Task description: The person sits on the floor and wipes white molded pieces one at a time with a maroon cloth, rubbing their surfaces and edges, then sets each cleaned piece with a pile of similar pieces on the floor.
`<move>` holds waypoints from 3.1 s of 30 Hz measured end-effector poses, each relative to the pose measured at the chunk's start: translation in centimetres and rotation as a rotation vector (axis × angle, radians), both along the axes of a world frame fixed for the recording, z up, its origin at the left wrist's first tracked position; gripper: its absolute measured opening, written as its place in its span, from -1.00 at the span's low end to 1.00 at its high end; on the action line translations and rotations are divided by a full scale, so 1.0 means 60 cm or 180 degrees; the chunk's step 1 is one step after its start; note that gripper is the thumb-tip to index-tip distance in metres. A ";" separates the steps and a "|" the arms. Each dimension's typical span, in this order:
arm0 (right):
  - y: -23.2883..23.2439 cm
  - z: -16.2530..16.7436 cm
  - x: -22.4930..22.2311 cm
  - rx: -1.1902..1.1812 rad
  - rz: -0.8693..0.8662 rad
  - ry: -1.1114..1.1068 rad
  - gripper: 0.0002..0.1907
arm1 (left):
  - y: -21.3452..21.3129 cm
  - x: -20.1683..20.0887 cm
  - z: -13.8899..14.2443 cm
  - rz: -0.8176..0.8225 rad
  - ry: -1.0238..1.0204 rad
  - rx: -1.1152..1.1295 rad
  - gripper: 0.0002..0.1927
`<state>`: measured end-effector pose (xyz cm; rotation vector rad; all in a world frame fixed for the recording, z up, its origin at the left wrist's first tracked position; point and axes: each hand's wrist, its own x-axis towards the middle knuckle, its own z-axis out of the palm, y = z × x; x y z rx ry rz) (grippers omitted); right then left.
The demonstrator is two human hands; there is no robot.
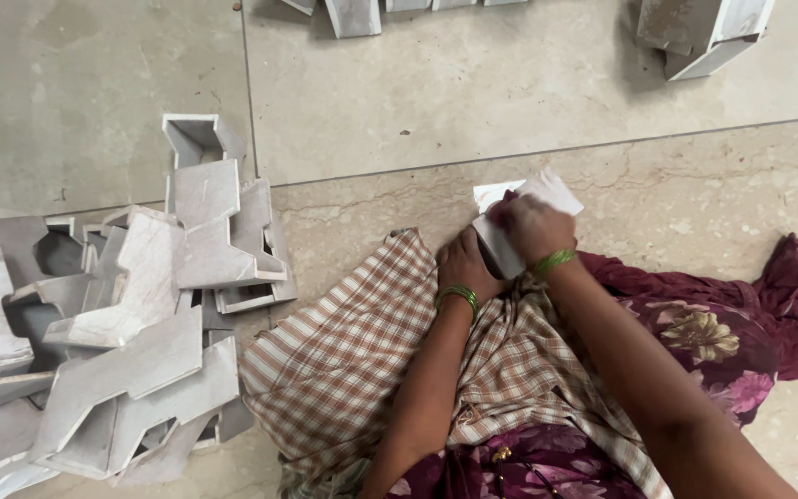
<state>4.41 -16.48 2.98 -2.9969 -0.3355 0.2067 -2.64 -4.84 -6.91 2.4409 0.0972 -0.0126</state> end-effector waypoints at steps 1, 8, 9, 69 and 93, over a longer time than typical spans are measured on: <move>-0.003 0.002 0.021 -0.0099 -0.0113 -0.0035 -0.77 | 0.000 0.001 0.007 0.0007 0.0077 0.0032 0.21; -0.069 0.009 0.046 -0.0606 -0.0604 0.0100 -0.73 | -0.001 -0.001 0.029 0.0004 0.0231 -0.0013 0.25; -0.071 0.008 0.032 -0.0597 -0.0677 0.0217 -0.74 | -0.003 -0.003 0.022 0.0023 0.0203 -0.0043 0.21; -0.030 -0.042 -0.026 -0.0520 0.0883 0.0182 -0.81 | 0.001 -0.009 -0.025 -0.0007 -0.0091 0.0025 0.14; -0.067 -0.005 0.069 -0.0734 -0.0143 0.0317 -0.77 | 0.008 -0.003 0.012 -0.0018 0.0205 0.0164 0.30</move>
